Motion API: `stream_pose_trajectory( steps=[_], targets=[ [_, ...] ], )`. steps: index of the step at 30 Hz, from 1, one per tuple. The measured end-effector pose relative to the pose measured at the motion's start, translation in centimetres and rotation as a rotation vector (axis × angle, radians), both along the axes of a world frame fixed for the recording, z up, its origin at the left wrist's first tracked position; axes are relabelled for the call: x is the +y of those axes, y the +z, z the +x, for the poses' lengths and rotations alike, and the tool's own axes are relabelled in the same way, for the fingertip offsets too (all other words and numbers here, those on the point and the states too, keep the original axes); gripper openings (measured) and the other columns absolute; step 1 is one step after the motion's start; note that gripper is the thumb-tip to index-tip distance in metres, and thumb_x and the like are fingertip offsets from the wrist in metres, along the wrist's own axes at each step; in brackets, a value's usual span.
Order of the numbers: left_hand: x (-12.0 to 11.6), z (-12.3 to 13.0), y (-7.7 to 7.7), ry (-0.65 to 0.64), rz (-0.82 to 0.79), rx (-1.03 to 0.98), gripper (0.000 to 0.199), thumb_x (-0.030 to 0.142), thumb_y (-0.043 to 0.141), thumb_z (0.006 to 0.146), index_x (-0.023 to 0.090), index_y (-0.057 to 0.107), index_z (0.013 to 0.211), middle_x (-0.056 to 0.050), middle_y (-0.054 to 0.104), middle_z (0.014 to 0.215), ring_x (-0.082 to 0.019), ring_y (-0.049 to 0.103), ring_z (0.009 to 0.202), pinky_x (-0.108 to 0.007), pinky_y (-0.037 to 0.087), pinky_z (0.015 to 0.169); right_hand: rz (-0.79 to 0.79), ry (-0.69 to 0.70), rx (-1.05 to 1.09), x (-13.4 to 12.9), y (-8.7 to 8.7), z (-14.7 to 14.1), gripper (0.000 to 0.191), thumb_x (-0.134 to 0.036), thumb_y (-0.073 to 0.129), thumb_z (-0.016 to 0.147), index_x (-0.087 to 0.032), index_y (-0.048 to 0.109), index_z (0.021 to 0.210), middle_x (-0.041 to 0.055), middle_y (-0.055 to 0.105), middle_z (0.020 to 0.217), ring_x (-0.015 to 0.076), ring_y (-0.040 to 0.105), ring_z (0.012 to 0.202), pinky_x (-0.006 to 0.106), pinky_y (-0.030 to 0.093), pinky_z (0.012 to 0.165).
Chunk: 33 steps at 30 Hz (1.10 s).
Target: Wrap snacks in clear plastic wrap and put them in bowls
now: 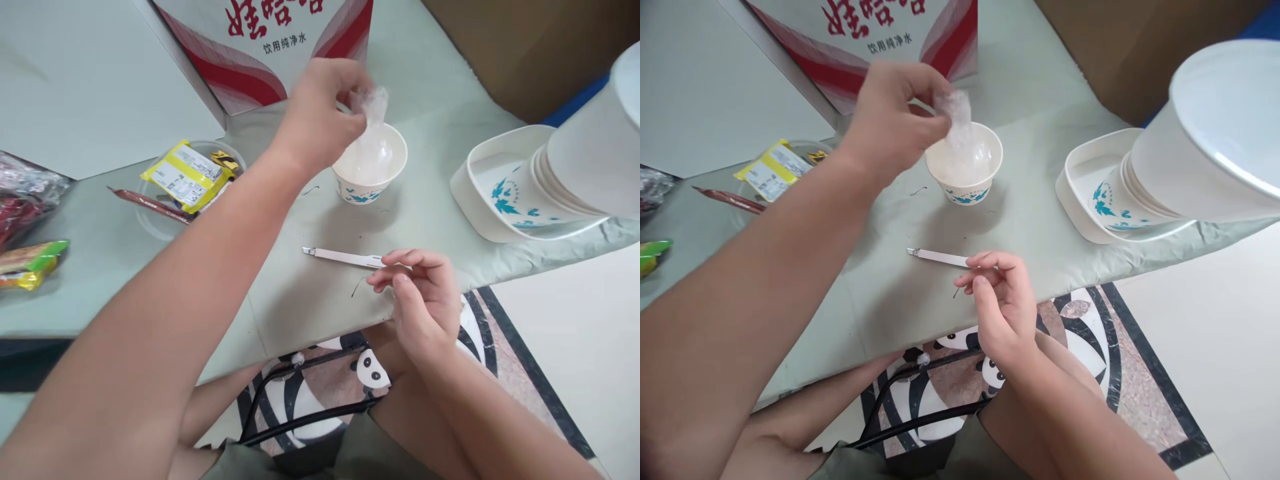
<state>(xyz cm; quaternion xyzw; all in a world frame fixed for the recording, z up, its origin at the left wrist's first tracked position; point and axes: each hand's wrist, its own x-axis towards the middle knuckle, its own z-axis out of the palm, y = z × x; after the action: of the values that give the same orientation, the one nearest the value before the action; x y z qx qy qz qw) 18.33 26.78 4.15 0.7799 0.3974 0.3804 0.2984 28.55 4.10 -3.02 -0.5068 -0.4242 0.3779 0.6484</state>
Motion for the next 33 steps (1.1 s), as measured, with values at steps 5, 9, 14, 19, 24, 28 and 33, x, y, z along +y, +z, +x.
stream_pose_trajectory(
  steps=[5, 9, 14, 19, 24, 28, 33],
  targets=[
    [-0.3, 0.3, 0.1, -0.07, 0.124, 0.478, 0.04, -0.014, 0.055, 0.062, 0.018, 0.073, 0.079, -0.004, 0.066, 0.086, -0.023, 0.064, 0.084, -0.044, 0.051, 0.09, 0.024, 0.084, -0.013, 0.1, -0.3, -0.1, 0.023, -0.007, 0.051, 0.096, -0.025, 0.059, 0.106, -0.0009, 0.064, 0.096, 0.0109, 0.071, 0.078, 0.027, 0.057, 0.067],
    [-0.8, 0.2, 0.7, -0.125, -0.113, 0.574, 0.033, -0.014, 0.057, 0.063, 0.016, 0.071, 0.065, -0.001, 0.059, 0.071, -0.028, 0.067, 0.097, -0.05, 0.045, 0.107, -0.019, 0.118, -0.064, 0.1, -0.3, -0.6, 0.022, -0.007, 0.051, 0.097, -0.026, 0.059, 0.104, -0.0003, 0.063, 0.093, 0.0128, 0.069, 0.08, 0.03, 0.056, 0.072],
    [-0.2, 0.3, 0.1, -0.127, -0.234, 0.651, 0.038, -0.014, 0.057, 0.062, 0.021, 0.07, 0.061, 0.001, 0.058, 0.063, -0.031, 0.062, 0.115, -0.059, 0.03, 0.119, -0.006, 0.175, -0.18, -0.2, 0.1, -2.5, 0.018, -0.009, 0.053, 0.092, -0.025, 0.056, 0.1, 0.0003, 0.064, 0.087, 0.0142, 0.066, 0.076, 0.03, 0.056, 0.07],
    [-0.9, 0.6, -0.1, -0.072, -0.073, 0.803, 0.037, -0.014, 0.057, 0.061, 0.019, 0.072, 0.06, -0.001, 0.054, 0.059, -0.03, 0.062, 0.099, -0.065, 0.029, 0.115, 0.074, 0.151, -0.228, -0.5, 0.8, -4.7, 0.018, -0.008, 0.051, 0.089, -0.024, 0.054, 0.097, -0.0007, 0.063, 0.083, 0.0119, 0.061, 0.071, 0.027, 0.053, 0.066],
    [-2.6, 0.1, 1.8, -0.025, 0.055, 0.719, 0.032, -0.007, 0.051, 0.076, 0.016, 0.074, 0.076, 0.0, 0.049, 0.065, -0.026, 0.061, 0.089, -0.052, 0.044, 0.103, 0.116, 0.144, -0.204, 0.1, 0.8, -6.3, 0.017, -0.01, 0.049, 0.088, -0.023, 0.055, 0.096, -0.0005, 0.062, 0.081, 0.0118, 0.059, 0.072, 0.026, 0.049, 0.064],
    [-4.4, -1.8, 3.3, -0.036, 0.194, 0.593, 0.035, -0.002, 0.046, 0.083, 0.014, 0.076, 0.092, -0.004, 0.059, 0.083, -0.024, 0.063, 0.095, -0.043, 0.047, 0.096, 0.04, 0.16, -0.178, 1.3, 0.5, -7.0, 0.013, -0.014, 0.048, 0.088, -0.023, 0.054, 0.095, -0.0001, 0.061, 0.08, 0.0128, 0.056, 0.07, 0.028, 0.045, 0.064],
    [-10.7, -7.8, 2.2, 0.012, 0.299, 0.201, 0.025, 0.002, 0.055, 0.084, 0.019, 0.071, 0.093, -0.004, 0.069, 0.091, -0.019, 0.061, 0.086, -0.032, 0.046, 0.08, 0.0, 0.149, -0.097, 2.3, 0.8, -8.1, 0.011, -0.017, 0.049, 0.085, -0.023, 0.053, 0.093, -0.0014, 0.057, 0.077, 0.0123, 0.052, 0.067, 0.029, 0.042, 0.064]
  ],
)
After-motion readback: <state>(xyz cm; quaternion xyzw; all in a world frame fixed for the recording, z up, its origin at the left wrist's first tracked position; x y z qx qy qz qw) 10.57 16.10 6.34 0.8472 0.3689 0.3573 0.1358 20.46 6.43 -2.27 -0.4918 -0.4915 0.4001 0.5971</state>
